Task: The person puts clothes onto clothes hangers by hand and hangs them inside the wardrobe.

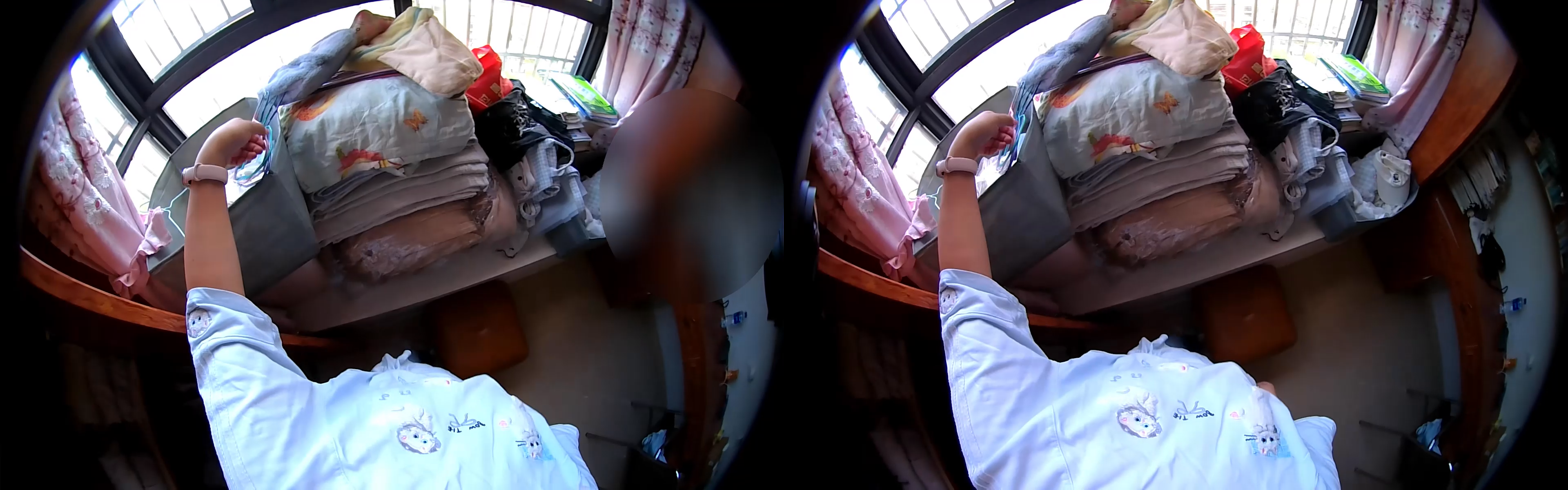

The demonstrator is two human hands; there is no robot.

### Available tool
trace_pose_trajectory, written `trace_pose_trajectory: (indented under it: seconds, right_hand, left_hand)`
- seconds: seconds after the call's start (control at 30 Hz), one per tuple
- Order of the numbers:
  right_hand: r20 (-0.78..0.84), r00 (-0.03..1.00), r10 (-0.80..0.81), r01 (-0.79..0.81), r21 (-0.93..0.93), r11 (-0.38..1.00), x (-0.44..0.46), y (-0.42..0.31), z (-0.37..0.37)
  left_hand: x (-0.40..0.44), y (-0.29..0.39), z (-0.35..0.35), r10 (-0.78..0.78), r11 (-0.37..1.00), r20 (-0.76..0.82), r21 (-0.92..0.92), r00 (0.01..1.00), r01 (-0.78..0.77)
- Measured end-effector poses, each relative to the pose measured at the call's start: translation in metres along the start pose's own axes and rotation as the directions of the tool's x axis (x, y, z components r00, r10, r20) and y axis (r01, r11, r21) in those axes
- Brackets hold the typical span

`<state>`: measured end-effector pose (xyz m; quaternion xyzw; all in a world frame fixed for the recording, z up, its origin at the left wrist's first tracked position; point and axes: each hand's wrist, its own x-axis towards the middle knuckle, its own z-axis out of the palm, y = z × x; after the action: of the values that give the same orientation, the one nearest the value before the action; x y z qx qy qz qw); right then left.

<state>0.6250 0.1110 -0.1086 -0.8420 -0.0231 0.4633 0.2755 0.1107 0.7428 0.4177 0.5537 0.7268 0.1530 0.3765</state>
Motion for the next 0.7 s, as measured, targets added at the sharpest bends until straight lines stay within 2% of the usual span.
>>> trace_pose_trajectory:
  seconds: [0.07,0.1,0.13,0.2,0.23,0.27,0.33,0.4,0.47,0.53,0.57,0.6,0.63,0.67,0.7]
  right_hand:
    - [0.054,0.997,-0.054,0.054,0.008,0.999,0.007,-0.029,0.031]
    - [0.085,0.993,-0.079,0.079,0.010,0.997,0.010,-0.042,0.046]
    - [0.112,0.988,-0.102,0.101,0.014,0.995,0.011,-0.054,0.059]
    - [0.154,0.979,-0.134,0.133,0.017,0.991,0.012,-0.074,0.083]
    - [0.171,0.975,-0.144,0.143,0.019,0.990,0.011,-0.082,0.091]
    - [0.182,0.971,-0.152,0.151,0.022,0.988,0.009,-0.089,0.100]
    - [0.200,0.965,-0.169,0.167,0.027,0.986,0.003,-0.101,0.111]
    - [0.218,0.964,-0.154,0.156,0.006,0.988,-0.002,-0.112,0.119]
    - [0.230,0.966,-0.120,0.125,-0.007,0.992,0.006,-0.117,0.125]
    - [0.289,0.942,-0.168,0.128,0.152,0.980,0.021,-0.114,0.132]
    - [0.233,0.956,-0.176,0.114,0.260,0.959,0.006,-0.136,0.135]
    - [0.222,0.953,-0.207,0.149,0.254,0.956,-0.013,-0.172,0.137]
    - [0.220,0.924,-0.311,0.238,0.304,0.922,-0.039,-0.212,0.135]
    - [0.256,0.868,-0.426,0.296,0.422,0.857,-0.068,-0.249,0.131]
    - [0.302,0.795,-0.527,0.324,0.523,0.789,-0.099,-0.285,0.124]
  left_hand:
    - [0.001,0.000,-0.009,0.042,0.999,-0.075,0.003,0.996,-0.042]
    - [-0.003,-0.003,-0.013,0.120,0.992,-0.216,0.000,0.969,-0.123]
    - [-0.004,-0.004,-0.024,0.142,0.988,-0.256,-0.029,0.956,-0.155]
    - [0.001,-0.011,-0.050,0.343,0.936,-0.355,0.205,0.870,-0.286]
    - [0.000,-0.015,-0.062,0.244,0.952,-0.450,-0.055,0.859,-0.300]
    - [-0.012,-0.013,-0.071,0.127,0.896,-0.515,-0.307,0.848,-0.321]
    - [-0.034,-0.008,-0.081,0.136,0.869,-0.644,-0.288,0.753,-0.403]
    - [-0.050,-0.003,-0.085,0.236,0.794,-0.733,-0.233,0.638,-0.561]
    - [-0.069,0.005,-0.072,0.462,0.633,-0.759,-0.079,0.458,-0.770]
    - [-0.103,0.027,-0.020,0.624,0.561,-0.736,0.189,0.262,-0.806]
    - [-0.115,0.033,0.013,0.644,0.557,-0.710,0.181,0.285,-0.810]
    - [-0.125,0.035,0.052,0.662,0.554,-0.702,0.223,0.263,-0.802]
    - [-0.140,0.041,0.105,0.708,0.365,-0.704,0.289,0.063,-0.885]
    - [-0.153,0.036,0.145,0.811,0.274,-0.585,0.395,-0.010,-0.877]
    - [-0.161,0.024,0.184,0.860,0.303,-0.480,0.200,0.176,-0.932]
